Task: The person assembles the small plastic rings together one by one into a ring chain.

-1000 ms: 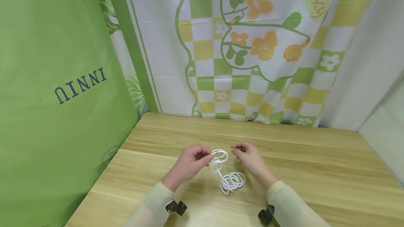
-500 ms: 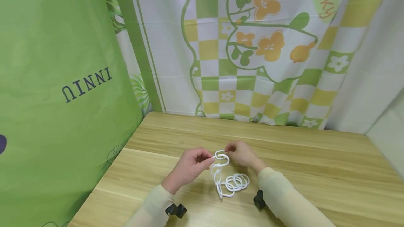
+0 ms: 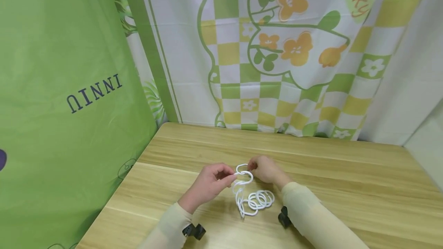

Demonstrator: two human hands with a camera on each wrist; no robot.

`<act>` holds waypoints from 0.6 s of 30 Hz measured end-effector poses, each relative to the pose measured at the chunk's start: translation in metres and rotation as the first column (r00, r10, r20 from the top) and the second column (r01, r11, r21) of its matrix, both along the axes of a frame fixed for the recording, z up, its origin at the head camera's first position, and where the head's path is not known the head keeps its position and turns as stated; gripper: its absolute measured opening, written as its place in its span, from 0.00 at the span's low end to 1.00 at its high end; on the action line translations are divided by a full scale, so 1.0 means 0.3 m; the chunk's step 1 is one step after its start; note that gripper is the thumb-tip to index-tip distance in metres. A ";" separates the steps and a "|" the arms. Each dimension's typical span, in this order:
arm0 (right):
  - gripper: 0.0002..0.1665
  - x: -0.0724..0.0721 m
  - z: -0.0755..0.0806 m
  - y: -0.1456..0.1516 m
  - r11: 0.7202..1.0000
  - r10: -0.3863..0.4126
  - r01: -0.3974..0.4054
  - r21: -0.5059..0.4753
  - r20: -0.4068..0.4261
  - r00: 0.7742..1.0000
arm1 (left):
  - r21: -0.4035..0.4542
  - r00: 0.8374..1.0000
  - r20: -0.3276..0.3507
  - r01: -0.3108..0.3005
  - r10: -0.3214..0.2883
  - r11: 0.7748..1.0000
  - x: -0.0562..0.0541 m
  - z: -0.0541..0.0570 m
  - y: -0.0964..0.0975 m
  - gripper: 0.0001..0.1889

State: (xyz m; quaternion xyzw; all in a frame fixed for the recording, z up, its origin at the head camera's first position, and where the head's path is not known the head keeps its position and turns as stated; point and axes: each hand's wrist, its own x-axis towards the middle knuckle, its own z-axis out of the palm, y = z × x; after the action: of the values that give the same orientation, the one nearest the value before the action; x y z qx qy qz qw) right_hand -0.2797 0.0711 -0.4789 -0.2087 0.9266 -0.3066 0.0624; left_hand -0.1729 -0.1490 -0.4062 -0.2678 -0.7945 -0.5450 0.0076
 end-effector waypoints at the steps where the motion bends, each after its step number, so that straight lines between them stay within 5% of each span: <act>1: 0.07 0.000 -0.001 0.000 1.000 0.003 -0.003 0.001 0.002 1.000 | 0.003 1.000 -0.003 0.006 -0.006 1.000 0.006 0.010 0.001 0.04; 18: 0.09 0.001 -0.008 0.011 0.997 0.054 -0.053 0.051 -0.019 0.998 | -0.011 1.000 0.001 0.010 -0.010 1.000 0.026 0.036 0.007 0.04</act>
State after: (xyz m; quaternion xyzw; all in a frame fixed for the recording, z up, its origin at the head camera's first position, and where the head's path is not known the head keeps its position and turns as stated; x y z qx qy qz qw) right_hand -0.2793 0.0743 -0.4814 -0.2352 0.9286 -0.2791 0.0664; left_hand -0.1652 -0.1469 -0.3955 -0.2715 -0.7962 -0.5406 0.0033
